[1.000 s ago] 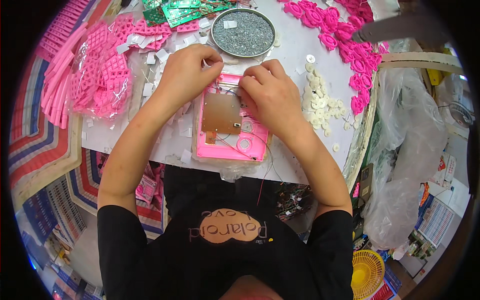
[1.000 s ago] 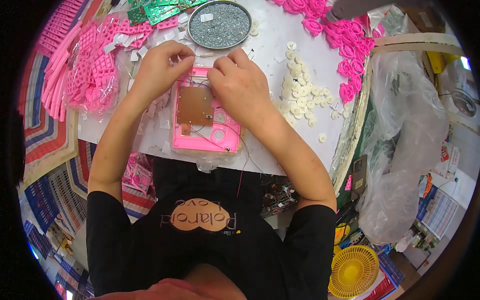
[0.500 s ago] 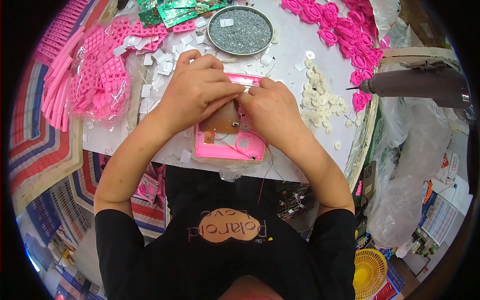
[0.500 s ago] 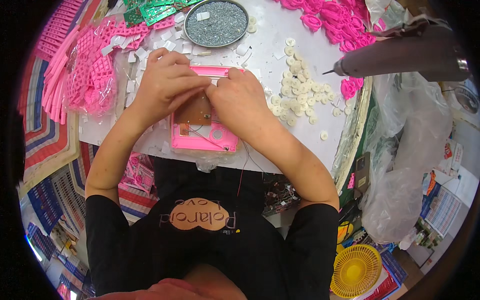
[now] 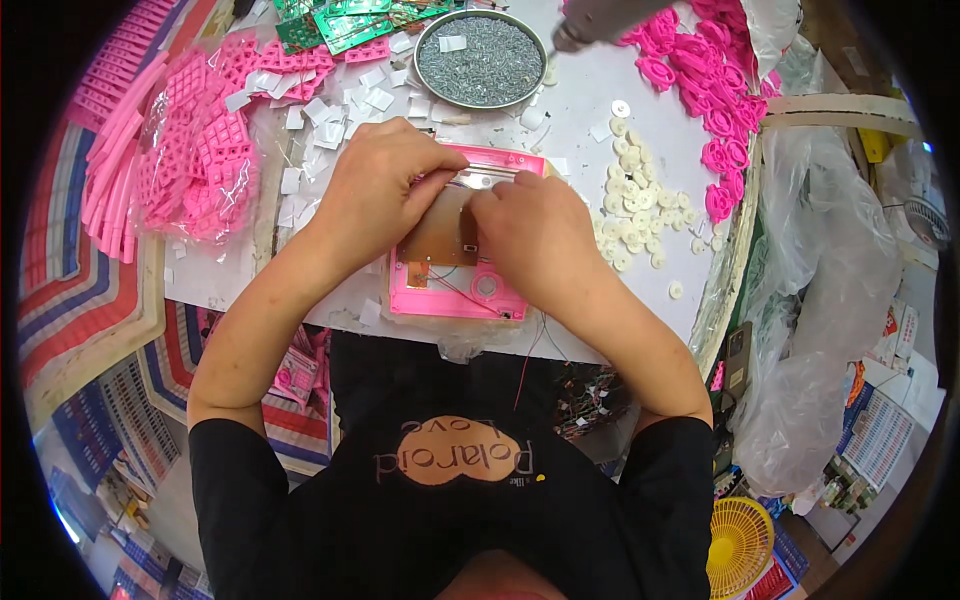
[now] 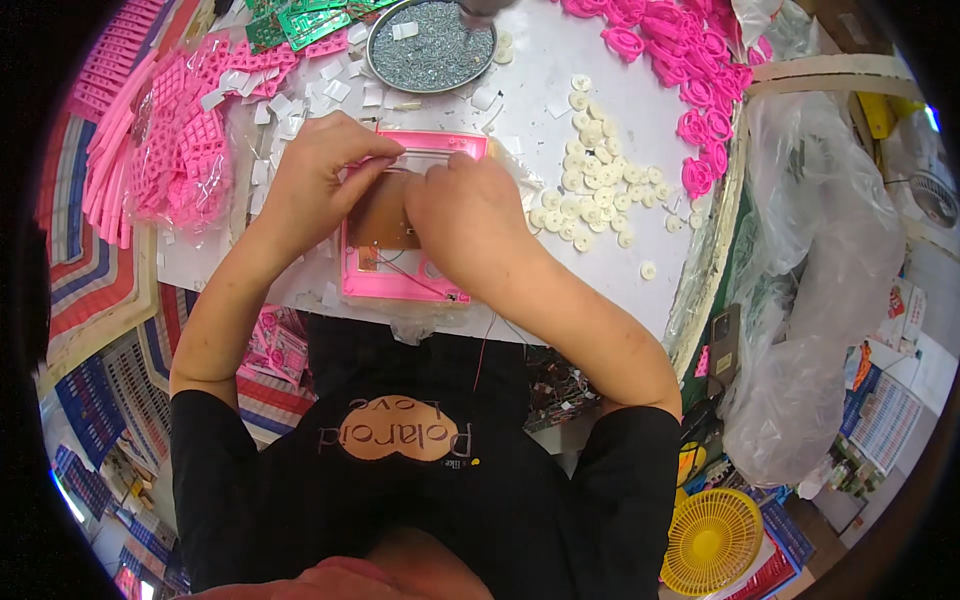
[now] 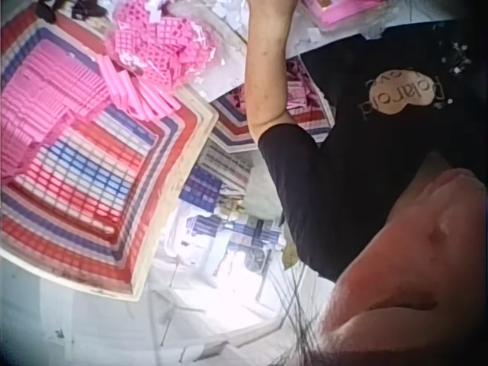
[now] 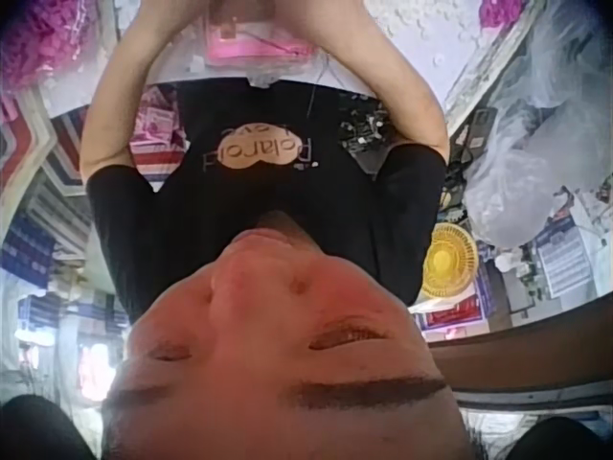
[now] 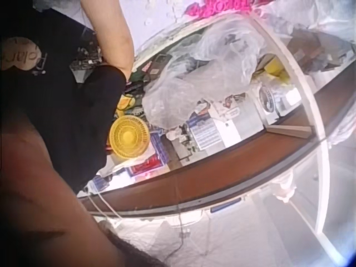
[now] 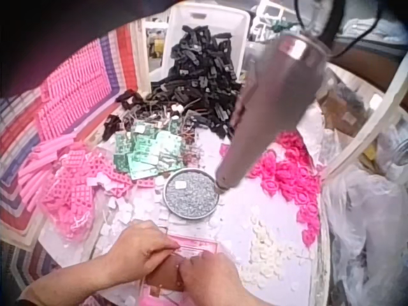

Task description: The recorder is assembling internal electronic components into a pink toy savings bank and using an electric screwdriver to secure parts.

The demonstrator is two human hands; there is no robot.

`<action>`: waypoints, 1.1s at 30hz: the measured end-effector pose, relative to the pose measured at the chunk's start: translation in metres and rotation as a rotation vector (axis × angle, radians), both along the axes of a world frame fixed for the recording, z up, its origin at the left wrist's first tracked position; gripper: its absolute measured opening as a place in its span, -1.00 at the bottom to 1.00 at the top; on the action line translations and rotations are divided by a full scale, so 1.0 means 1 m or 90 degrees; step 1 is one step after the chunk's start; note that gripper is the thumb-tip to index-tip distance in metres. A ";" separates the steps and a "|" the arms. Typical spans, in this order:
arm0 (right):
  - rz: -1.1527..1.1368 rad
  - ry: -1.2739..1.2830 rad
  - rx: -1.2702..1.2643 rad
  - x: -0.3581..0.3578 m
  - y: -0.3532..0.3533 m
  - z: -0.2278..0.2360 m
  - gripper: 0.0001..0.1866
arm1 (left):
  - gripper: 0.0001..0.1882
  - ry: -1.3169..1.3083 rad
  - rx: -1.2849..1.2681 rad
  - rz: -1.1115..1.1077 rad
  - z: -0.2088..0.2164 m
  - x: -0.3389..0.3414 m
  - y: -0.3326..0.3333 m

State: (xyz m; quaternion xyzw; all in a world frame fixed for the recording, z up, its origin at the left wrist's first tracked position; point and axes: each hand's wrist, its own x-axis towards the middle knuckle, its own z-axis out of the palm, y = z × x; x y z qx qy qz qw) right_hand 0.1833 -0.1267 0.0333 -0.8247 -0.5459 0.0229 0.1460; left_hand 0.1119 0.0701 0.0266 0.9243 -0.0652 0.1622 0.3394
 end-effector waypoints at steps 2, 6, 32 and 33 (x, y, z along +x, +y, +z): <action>0.008 0.031 -0.012 -0.008 -0.005 0.005 -0.91 | -0.92 0.000 -0.013 -0.011 -0.001 0.000 -0.002; -0.099 0.082 0.038 -0.020 -0.011 0.002 -0.91 | -0.94 0.020 0.100 -0.037 0.001 0.009 -0.007; -0.094 0.092 0.138 -0.024 -0.022 0.000 -0.90 | -0.89 0.272 0.449 -0.298 0.029 0.046 -0.043; -0.097 0.089 0.125 -0.023 -0.021 0.002 -0.90 | -0.88 0.264 0.447 -0.289 0.029 0.050 -0.042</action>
